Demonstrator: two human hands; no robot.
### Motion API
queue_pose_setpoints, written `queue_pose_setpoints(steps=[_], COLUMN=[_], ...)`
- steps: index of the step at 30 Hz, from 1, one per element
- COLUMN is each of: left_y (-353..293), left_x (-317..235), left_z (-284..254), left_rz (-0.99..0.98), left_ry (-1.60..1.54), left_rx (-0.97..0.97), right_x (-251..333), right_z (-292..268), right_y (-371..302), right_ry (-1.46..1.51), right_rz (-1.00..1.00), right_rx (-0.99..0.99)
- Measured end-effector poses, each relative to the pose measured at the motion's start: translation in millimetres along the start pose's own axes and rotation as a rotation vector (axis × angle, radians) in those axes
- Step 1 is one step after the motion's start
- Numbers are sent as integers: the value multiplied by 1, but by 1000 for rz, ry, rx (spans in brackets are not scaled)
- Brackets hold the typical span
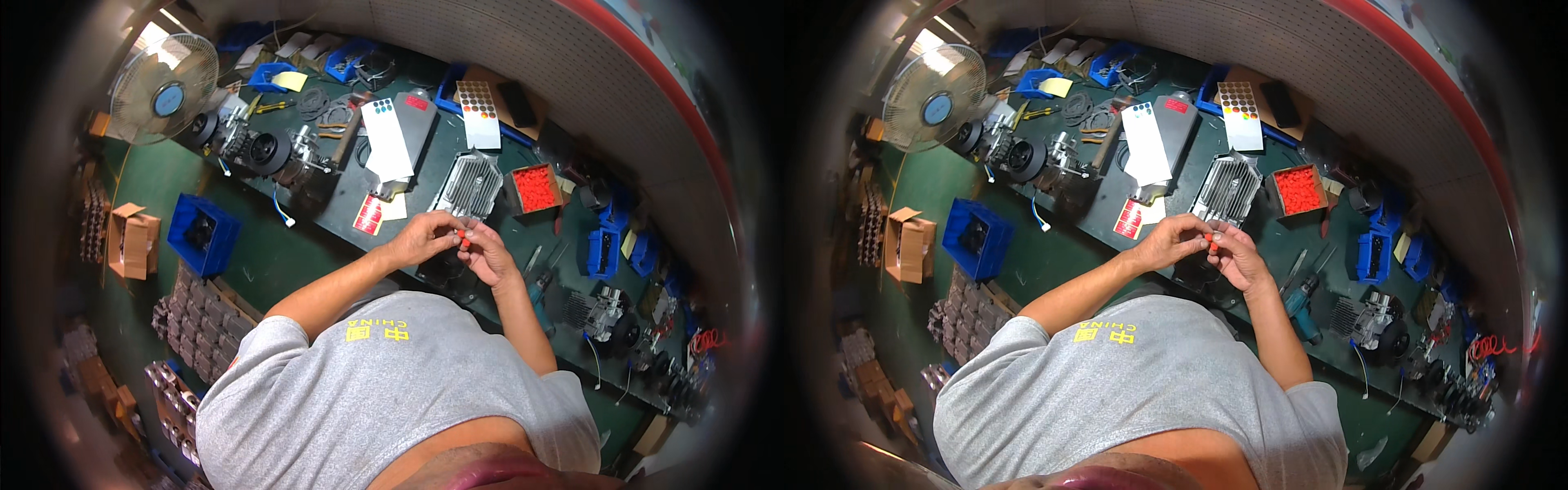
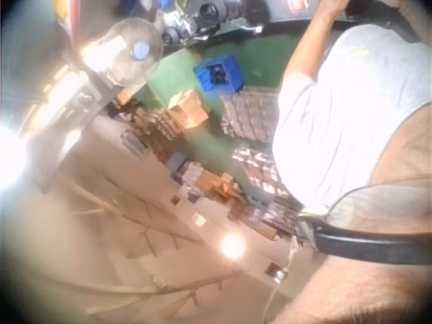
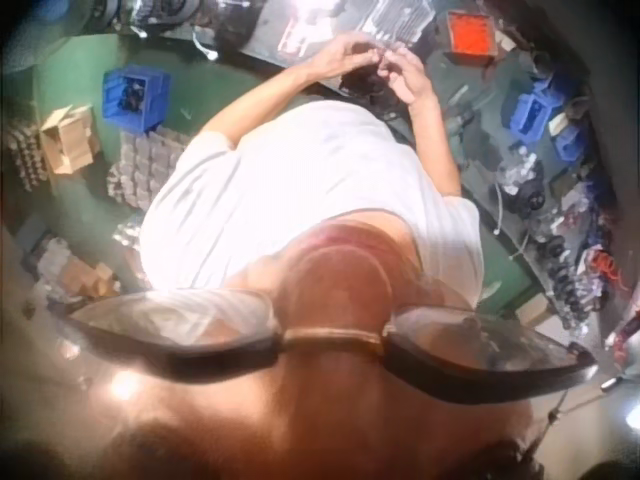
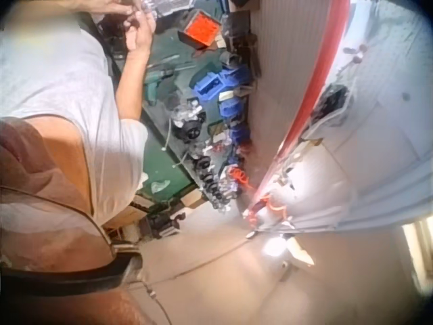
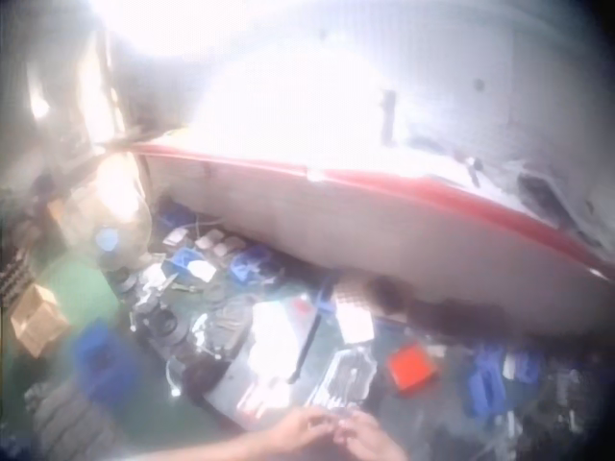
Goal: The person assembles an electronic device on a workbench. They connect wires to a motor, attach a heatsink, and use a power drill to secure components. The person also handles a metal casing and various small parts.
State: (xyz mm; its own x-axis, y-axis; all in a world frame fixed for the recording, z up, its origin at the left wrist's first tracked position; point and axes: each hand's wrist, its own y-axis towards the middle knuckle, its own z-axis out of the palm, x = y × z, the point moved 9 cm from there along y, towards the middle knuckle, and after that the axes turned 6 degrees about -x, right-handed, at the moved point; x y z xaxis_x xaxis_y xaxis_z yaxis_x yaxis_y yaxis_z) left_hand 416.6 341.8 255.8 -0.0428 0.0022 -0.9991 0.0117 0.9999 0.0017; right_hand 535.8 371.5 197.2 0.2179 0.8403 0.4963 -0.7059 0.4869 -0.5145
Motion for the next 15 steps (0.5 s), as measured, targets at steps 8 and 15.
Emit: queue_pose_setpoints(steps=[8,15], left_y=[23,30], left_x=[18,11], left_z=[-40,-54], left_rz=[38,26], left_ry=[-17,-38], left_rx=[-93,-31], right_x=[-5,-1], right_z=[10,19], right_y=[27,30], right_ry=[-88,-95], right_rz=[-125,-141], right_rx=[-162,-253])
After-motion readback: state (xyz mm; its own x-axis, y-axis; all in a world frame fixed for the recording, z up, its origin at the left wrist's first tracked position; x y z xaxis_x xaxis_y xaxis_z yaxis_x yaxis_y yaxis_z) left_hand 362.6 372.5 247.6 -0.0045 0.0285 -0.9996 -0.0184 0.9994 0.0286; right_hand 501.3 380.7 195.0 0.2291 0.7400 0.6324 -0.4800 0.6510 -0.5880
